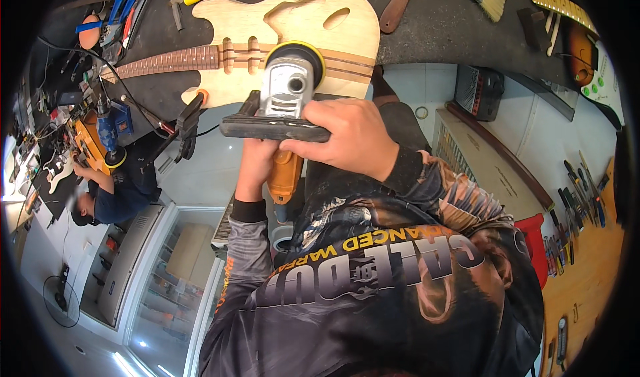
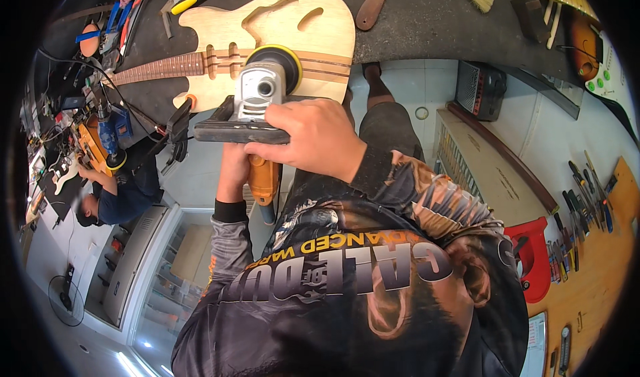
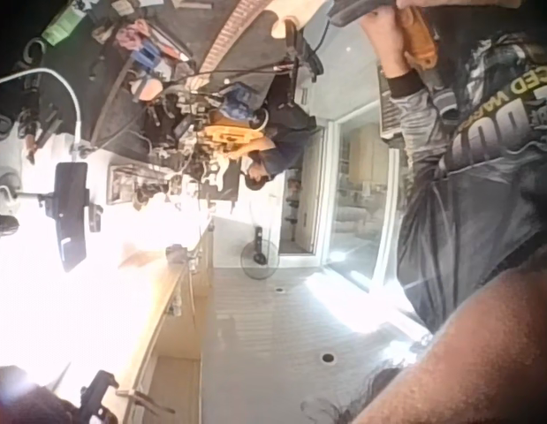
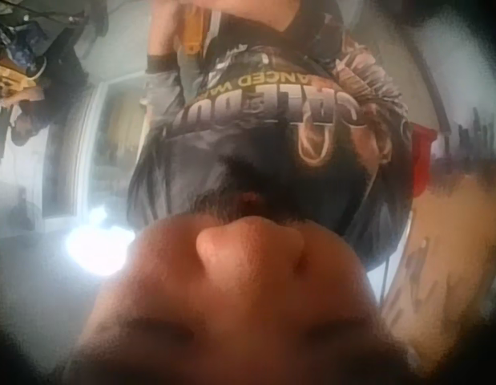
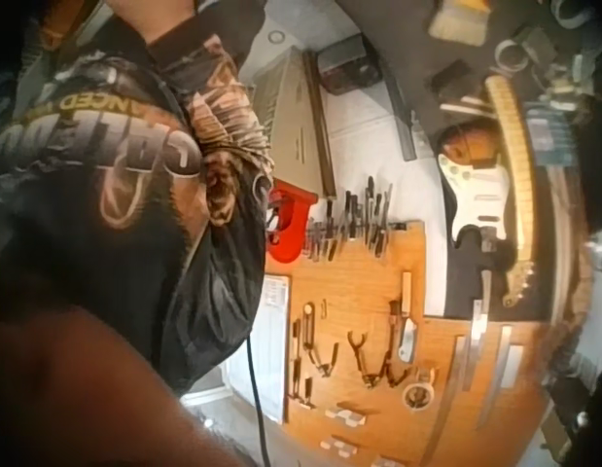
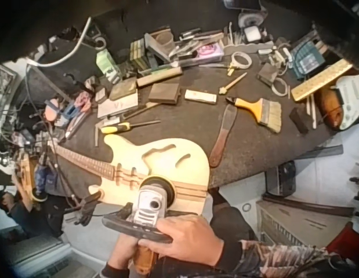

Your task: The person uses a power sander to smooth the surface of a wooden guitar body. They move the sander across different sections of the body and neck area, then stop to wipe the surface with their hand and a small brush.

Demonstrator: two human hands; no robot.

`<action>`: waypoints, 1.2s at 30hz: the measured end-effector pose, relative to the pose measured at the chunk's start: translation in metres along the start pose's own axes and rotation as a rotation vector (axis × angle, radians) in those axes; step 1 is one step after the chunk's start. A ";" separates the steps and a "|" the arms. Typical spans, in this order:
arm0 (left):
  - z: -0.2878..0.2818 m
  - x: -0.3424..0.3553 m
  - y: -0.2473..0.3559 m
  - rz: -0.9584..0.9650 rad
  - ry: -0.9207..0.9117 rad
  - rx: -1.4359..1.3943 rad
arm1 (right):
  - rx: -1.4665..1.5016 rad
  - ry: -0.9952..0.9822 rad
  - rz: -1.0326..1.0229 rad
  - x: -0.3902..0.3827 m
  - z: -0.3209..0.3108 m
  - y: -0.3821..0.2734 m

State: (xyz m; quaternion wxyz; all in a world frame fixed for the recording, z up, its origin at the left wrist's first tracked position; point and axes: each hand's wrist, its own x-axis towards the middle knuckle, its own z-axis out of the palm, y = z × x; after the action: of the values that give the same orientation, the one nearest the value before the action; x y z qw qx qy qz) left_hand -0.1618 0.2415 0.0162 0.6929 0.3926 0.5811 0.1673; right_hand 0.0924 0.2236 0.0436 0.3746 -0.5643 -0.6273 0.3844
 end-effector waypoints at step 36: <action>-0.013 0.018 -0.005 -0.104 0.065 -0.015 | -0.042 -0.014 -0.013 0.040 -0.003 0.007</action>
State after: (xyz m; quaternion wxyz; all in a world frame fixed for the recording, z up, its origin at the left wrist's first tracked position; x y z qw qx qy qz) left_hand -0.1702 0.2555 0.0002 0.6843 0.3508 0.6219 0.1481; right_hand 0.0944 0.2638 0.0399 0.3608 -0.5650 -0.6417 0.3725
